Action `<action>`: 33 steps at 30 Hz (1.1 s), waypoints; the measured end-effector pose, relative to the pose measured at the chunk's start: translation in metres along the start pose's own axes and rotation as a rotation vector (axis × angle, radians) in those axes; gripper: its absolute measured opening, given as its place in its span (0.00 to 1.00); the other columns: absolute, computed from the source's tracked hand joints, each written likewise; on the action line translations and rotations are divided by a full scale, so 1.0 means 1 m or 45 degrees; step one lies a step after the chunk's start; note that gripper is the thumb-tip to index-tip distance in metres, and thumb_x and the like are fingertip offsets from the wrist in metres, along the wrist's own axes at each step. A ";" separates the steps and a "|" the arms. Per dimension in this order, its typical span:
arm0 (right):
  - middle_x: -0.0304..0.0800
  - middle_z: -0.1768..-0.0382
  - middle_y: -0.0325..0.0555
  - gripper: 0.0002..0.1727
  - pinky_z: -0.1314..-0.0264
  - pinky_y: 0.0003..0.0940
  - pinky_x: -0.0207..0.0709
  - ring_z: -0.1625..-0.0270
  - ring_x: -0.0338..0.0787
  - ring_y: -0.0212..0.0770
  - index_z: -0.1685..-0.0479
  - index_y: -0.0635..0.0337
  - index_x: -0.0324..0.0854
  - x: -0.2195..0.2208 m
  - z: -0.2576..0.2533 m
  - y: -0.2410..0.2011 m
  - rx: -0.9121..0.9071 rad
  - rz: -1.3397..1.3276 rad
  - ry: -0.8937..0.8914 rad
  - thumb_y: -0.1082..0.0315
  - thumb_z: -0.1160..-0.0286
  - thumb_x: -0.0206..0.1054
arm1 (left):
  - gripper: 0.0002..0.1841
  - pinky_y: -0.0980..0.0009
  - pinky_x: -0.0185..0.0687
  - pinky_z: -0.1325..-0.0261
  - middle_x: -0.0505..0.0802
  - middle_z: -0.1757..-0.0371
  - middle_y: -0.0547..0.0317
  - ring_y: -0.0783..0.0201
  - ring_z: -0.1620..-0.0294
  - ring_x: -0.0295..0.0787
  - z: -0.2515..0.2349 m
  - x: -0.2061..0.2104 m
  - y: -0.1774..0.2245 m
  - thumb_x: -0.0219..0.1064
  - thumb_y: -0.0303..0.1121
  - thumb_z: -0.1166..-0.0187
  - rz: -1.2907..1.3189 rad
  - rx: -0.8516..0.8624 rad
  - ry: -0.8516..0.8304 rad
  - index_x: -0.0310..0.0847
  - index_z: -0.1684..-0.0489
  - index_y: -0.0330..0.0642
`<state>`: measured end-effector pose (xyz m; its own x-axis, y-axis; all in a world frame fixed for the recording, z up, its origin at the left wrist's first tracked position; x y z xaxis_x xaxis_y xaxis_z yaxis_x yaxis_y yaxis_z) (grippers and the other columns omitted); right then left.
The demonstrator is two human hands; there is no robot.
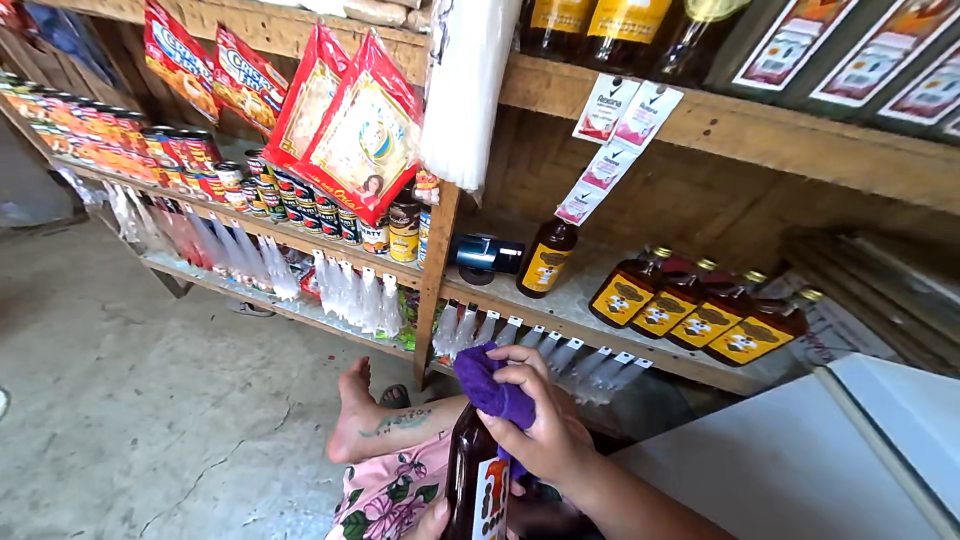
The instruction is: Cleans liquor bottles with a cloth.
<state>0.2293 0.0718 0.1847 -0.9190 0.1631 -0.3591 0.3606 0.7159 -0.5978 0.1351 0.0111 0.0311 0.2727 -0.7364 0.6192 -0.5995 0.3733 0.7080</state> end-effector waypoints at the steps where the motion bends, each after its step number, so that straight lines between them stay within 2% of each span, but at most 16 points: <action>1: 0.77 0.32 0.48 0.19 0.25 0.29 0.75 0.25 0.76 0.35 0.43 0.53 0.77 0.001 0.001 0.001 0.001 -0.001 -0.002 0.55 0.25 0.73 | 0.44 0.63 0.85 0.34 0.92 0.36 0.57 0.62 0.37 0.90 0.000 0.000 -0.001 0.55 0.78 0.30 0.037 -0.011 -0.048 0.77 0.22 0.55; 3: 0.77 0.32 0.48 0.20 0.24 0.31 0.74 0.24 0.76 0.36 0.40 0.52 0.75 0.002 0.002 0.002 -0.007 -0.004 0.007 0.54 0.25 0.72 | 0.43 0.64 0.85 0.33 0.93 0.36 0.59 0.63 0.36 0.90 0.000 0.002 0.002 0.55 0.78 0.30 0.039 -0.012 -0.032 0.79 0.23 0.56; 5: 0.77 0.30 0.48 0.24 0.23 0.34 0.74 0.23 0.76 0.38 0.35 0.50 0.74 0.002 0.004 0.004 -0.008 -0.019 0.016 0.53 0.25 0.72 | 0.43 0.64 0.88 0.38 0.94 0.39 0.60 0.64 0.40 0.92 -0.002 0.007 0.011 0.54 0.79 0.32 -0.015 0.003 0.060 0.83 0.28 0.58; 7: 0.77 0.28 0.48 0.25 0.21 0.35 0.73 0.22 0.75 0.38 0.33 0.49 0.72 0.003 0.005 0.005 0.002 -0.044 0.001 0.52 0.24 0.71 | 0.41 0.64 0.87 0.36 0.95 0.40 0.61 0.64 0.40 0.92 -0.004 0.011 0.016 0.53 0.78 0.30 0.005 0.010 0.063 0.84 0.28 0.59; 9: 0.76 0.28 0.49 0.25 0.21 0.37 0.73 0.21 0.75 0.40 0.32 0.50 0.72 0.004 0.006 0.006 0.004 -0.061 -0.010 0.52 0.23 0.70 | 0.40 0.64 0.86 0.33 0.94 0.37 0.59 0.63 0.37 0.91 -0.003 0.010 0.013 0.54 0.75 0.27 0.063 0.015 0.007 0.82 0.25 0.58; 13: 0.76 0.27 0.50 0.24 0.21 0.37 0.73 0.21 0.74 0.40 0.32 0.50 0.72 0.004 0.008 0.008 0.009 -0.071 -0.021 0.52 0.23 0.70 | 0.41 0.61 0.88 0.36 0.93 0.37 0.57 0.60 0.38 0.92 -0.004 0.005 0.007 0.55 0.77 0.30 0.070 0.014 0.027 0.82 0.26 0.58; 17: 0.76 0.27 0.50 0.24 0.21 0.37 0.73 0.20 0.74 0.40 0.33 0.51 0.73 0.004 0.008 0.008 0.010 -0.082 -0.019 0.53 0.22 0.70 | 0.39 0.62 0.87 0.35 0.94 0.38 0.59 0.62 0.38 0.92 -0.001 0.003 0.009 0.55 0.75 0.28 0.073 0.023 0.054 0.83 0.27 0.59; 19: 0.76 0.27 0.50 0.24 0.20 0.37 0.73 0.21 0.75 0.40 0.33 0.52 0.73 0.004 0.009 0.010 0.011 -0.082 -0.014 0.52 0.22 0.69 | 0.38 0.62 0.85 0.31 0.94 0.37 0.58 0.62 0.36 0.90 0.003 -0.003 0.006 0.55 0.73 0.25 0.088 0.038 0.023 0.82 0.25 0.57; 22: 0.76 0.26 0.51 0.24 0.19 0.37 0.72 0.20 0.74 0.40 0.33 0.53 0.73 0.005 0.010 0.011 0.020 -0.078 -0.029 0.51 0.21 0.68 | 0.40 0.64 0.88 0.38 0.94 0.39 0.60 0.63 0.40 0.92 -0.008 0.011 0.015 0.55 0.76 0.29 0.070 0.030 0.031 0.82 0.27 0.59; 33: 0.75 0.25 0.52 0.28 0.18 0.37 0.71 0.19 0.72 0.40 0.33 0.55 0.74 0.005 0.010 0.010 0.020 -0.099 -0.062 0.41 0.16 0.58 | 0.39 0.63 0.88 0.38 0.92 0.36 0.58 0.62 0.40 0.92 -0.012 0.016 0.019 0.56 0.74 0.27 0.097 0.050 -0.007 0.80 0.25 0.57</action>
<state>0.2296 0.0736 0.1695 -0.9356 0.0739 -0.3451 0.2912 0.7143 -0.6364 0.1374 0.0134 0.0591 0.2210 -0.7097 0.6690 -0.6473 0.4063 0.6449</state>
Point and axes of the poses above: each hand's wrist, its own z-axis away from the middle knuckle, its own x-axis out of the palm, y = z × x, the point moved 10 cm from there along -z, towards the middle knuckle
